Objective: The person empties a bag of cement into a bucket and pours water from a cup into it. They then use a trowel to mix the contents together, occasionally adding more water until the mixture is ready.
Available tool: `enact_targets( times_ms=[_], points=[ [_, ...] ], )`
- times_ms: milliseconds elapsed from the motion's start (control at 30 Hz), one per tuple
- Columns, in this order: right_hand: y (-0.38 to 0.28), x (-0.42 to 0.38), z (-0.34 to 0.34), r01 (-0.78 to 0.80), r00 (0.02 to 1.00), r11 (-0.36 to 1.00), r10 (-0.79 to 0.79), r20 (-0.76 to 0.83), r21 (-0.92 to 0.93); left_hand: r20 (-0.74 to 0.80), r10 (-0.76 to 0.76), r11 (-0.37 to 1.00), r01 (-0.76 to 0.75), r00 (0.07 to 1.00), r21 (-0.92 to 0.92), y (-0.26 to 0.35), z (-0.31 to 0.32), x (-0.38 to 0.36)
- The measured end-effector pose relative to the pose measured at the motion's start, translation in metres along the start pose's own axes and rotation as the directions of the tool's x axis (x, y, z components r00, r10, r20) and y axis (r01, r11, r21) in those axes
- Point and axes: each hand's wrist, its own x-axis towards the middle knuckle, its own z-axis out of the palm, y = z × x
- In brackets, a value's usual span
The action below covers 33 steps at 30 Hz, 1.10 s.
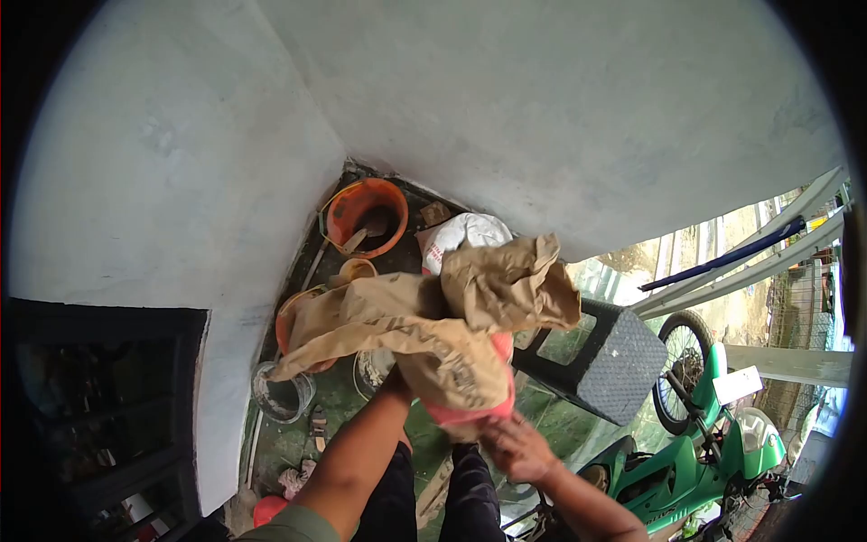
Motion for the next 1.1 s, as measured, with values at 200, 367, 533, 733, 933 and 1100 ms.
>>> enact_targets(
  times_ms=[200, 367, 533, 733, 933, 1100],
  points=[
    [0.162, -0.066, -0.032, -0.220, 0.975, 0.962, 0.211, -0.073, -0.164, 0.050, 0.153, 0.861, -0.158, 0.987, 0.483, 0.007, 0.073, 0.068],
    [0.236, -0.093, -0.066, -0.557, 0.805, 0.575, 0.551, -0.220, -0.600, 0.106, 0.011, 0.773, -0.076, 0.994, 0.629, -0.055, 0.078, 0.043],
    [0.205, -0.039, -0.030, -0.682, 0.728, 0.712, 0.637, -0.254, -0.168, -0.080, -0.230, 0.732, 0.227, 0.970, 0.642, -0.159, 0.012, -0.064],
    [0.163, 0.020, 0.072, -0.766, 0.631, 0.584, 0.763, 0.141, 0.269, -0.299, -0.303, 0.623, 0.426, 0.905, 0.656, -0.298, -0.117, -0.178],
    [0.242, 0.026, 0.156, -0.748, 0.663, 0.658, 0.736, 0.135, 0.091, -0.522, -0.283, 0.631, 0.566, 0.805, 0.530, -0.253, -0.129, -0.225],
    [0.293, 0.027, 0.166, -0.738, 0.615, 0.675, 0.666, 0.423, 0.010, -0.414, -0.160, 0.696, 0.400, 0.896, 0.597, -0.237, -0.100, -0.216]
  ],
)
